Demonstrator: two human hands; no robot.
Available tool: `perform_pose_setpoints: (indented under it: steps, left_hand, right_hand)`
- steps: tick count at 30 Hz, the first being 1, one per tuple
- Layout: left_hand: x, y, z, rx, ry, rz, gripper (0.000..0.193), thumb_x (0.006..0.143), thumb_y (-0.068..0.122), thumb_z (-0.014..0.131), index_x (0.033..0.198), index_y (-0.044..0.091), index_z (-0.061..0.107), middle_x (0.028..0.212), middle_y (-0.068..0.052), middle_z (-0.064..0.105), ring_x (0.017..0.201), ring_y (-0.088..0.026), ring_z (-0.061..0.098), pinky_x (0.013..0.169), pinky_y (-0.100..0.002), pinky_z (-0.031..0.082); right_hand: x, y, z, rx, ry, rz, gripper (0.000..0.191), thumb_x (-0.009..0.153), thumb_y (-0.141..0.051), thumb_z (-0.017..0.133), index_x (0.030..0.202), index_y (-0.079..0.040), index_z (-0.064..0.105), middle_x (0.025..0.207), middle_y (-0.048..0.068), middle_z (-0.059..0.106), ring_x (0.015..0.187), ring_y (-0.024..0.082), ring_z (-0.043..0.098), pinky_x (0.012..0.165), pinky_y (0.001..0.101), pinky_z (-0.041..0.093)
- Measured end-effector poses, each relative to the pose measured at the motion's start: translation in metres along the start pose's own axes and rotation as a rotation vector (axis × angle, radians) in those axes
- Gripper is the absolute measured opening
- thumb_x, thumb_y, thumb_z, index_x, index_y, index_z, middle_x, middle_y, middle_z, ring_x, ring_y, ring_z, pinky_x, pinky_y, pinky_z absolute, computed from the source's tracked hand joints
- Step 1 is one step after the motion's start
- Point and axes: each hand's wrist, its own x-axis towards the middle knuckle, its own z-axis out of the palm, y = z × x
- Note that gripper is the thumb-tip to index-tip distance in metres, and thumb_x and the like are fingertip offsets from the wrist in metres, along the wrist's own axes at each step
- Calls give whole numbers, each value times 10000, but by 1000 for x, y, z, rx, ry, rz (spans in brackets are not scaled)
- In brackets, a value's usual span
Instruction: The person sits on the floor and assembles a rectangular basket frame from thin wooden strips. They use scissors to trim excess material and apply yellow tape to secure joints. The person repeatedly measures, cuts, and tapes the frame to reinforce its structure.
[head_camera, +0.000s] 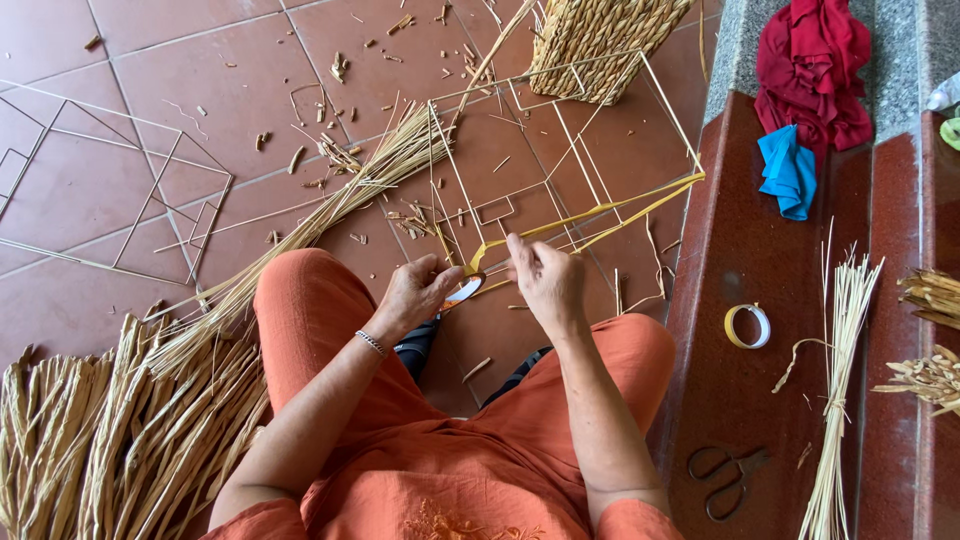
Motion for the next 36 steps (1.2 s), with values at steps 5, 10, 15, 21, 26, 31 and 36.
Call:
perform_pose_setpoints:
  steps: [5,10,15,21,26,31,36]
  left_hand:
    - [12,-14,17,32,3,-63,375,942,357,702,903,-17,712,616,-49,650,490,-88,540,444,-302,438]
    - [25,-25,24,116,-65,-91,460,923,460,724,899,1,761,651,-40,699,562,-84,588,510,-294,489]
    - [44,-19,11,-224,-270,-1,473,916,504,666,1081,69,750,857,1,767,830,-83,705,775,-260,581]
    - [73,55,16,-232,-388,330,446,965,395,746,1086,-26,662,1013,-46,706,1022,-106,649,928,-304,542]
    - [87,105,61,-430,-615,361,346,1031,338,635,1186,29,644,956,-25,708,941,-106,671,932,-295,546]
    - [116,95,138,-307,-553,178,351,1094,308,521,1141,0,681,814,-36,702,838,-109,601,856,-304,504]
    - [145,62,194,-141,-508,188,362,1069,305,536,1089,-21,691,732,-24,672,716,-98,618,711,-298,529]
  right_hand:
    - [-4,-30,-17,-513,571,-1032,210,822,-258,777,860,-67,699,801,104,725,790,307,686,816,495,487]
    - [24,-31,-7,-396,183,-739,172,866,-228,793,781,-97,721,611,59,650,584,247,629,716,517,496]
    - [56,-3,-39,-189,240,-750,110,942,-117,744,859,-50,718,758,113,682,702,266,663,643,398,512]
    - [87,28,-128,212,307,-397,110,971,-110,722,952,-4,745,786,2,673,723,67,588,650,237,459]
    - [81,97,-176,636,334,-292,108,1016,-94,712,981,7,730,928,49,727,825,86,638,823,237,510]
    - [88,176,-169,750,372,-132,137,1004,-136,704,1036,-5,722,975,71,745,840,115,670,855,283,548]
    - [86,215,-170,754,415,35,208,1019,-201,671,1077,-13,740,988,51,753,837,102,649,803,279,531]
